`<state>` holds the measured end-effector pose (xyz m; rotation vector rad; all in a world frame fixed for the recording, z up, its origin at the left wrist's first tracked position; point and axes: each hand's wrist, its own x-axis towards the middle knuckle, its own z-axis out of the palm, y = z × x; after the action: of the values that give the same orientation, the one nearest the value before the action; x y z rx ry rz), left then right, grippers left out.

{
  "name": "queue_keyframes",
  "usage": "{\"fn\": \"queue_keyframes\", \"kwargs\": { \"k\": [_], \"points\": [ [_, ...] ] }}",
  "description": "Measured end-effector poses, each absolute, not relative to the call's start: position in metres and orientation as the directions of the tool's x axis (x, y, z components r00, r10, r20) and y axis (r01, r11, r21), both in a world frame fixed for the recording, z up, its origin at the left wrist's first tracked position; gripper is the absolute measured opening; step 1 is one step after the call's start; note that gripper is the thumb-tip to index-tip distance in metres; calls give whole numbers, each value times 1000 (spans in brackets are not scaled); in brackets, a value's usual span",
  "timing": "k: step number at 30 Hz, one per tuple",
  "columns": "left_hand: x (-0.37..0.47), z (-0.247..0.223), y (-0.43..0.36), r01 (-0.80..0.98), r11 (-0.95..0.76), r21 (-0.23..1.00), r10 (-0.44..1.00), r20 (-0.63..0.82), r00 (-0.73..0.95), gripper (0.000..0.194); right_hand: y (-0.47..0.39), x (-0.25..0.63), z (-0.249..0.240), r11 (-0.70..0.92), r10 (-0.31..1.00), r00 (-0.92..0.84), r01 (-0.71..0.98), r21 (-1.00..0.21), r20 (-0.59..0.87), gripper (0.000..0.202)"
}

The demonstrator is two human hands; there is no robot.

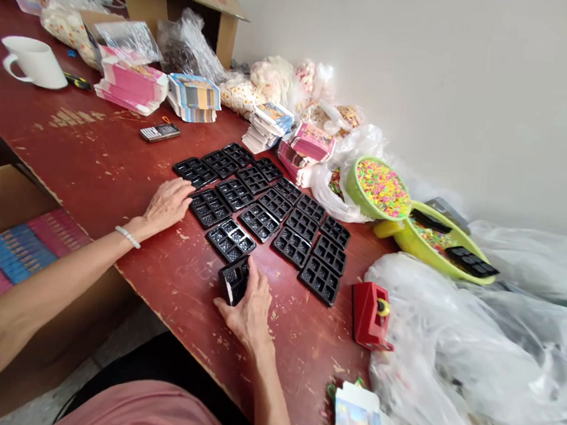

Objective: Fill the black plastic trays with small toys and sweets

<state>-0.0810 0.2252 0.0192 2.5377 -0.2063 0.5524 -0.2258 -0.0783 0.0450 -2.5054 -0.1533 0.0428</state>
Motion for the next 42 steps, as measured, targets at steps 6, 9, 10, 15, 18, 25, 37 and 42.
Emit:
{"fn": "queue_keyframes", "kwargs": {
  "k": [6,9,10,15,18,25,37,42],
  "points": [
    [-37,9,255,-153,-905,397,7,373,928,42,-61,-210,19,-884,-23,966,100,-457,256,108],
    [-33,3,259,-149,-909,390,0,358,934,41,-59,-204,12,-897,-53,946,95,-431,321,105],
    [-33,1,260,-152,-910,387,-2,360,933,41,-59,-203,12,-899,-56,943,95,-427,327,105],
    [-34,-2,261,-184,-910,371,-28,388,921,42,-59,-202,12,-911,-61,951,71,-407,304,102],
    [-34,-2,261,-206,-919,335,-70,376,924,46,-58,-198,10,-920,-102,944,31,-392,315,98],
    [-34,-1,260,-183,-924,335,-65,333,941,52,-58,-183,7,-935,-180,913,-44,-351,365,95],
    [-31,-1,264,-196,-894,404,-49,346,937,46,-61,-181,5,-941,-169,919,-42,-337,356,95],
    [-25,-4,267,-216,-863,456,-63,328,943,46,-61,-181,4,-943,-167,913,-37,-331,373,94]
  ]
}}
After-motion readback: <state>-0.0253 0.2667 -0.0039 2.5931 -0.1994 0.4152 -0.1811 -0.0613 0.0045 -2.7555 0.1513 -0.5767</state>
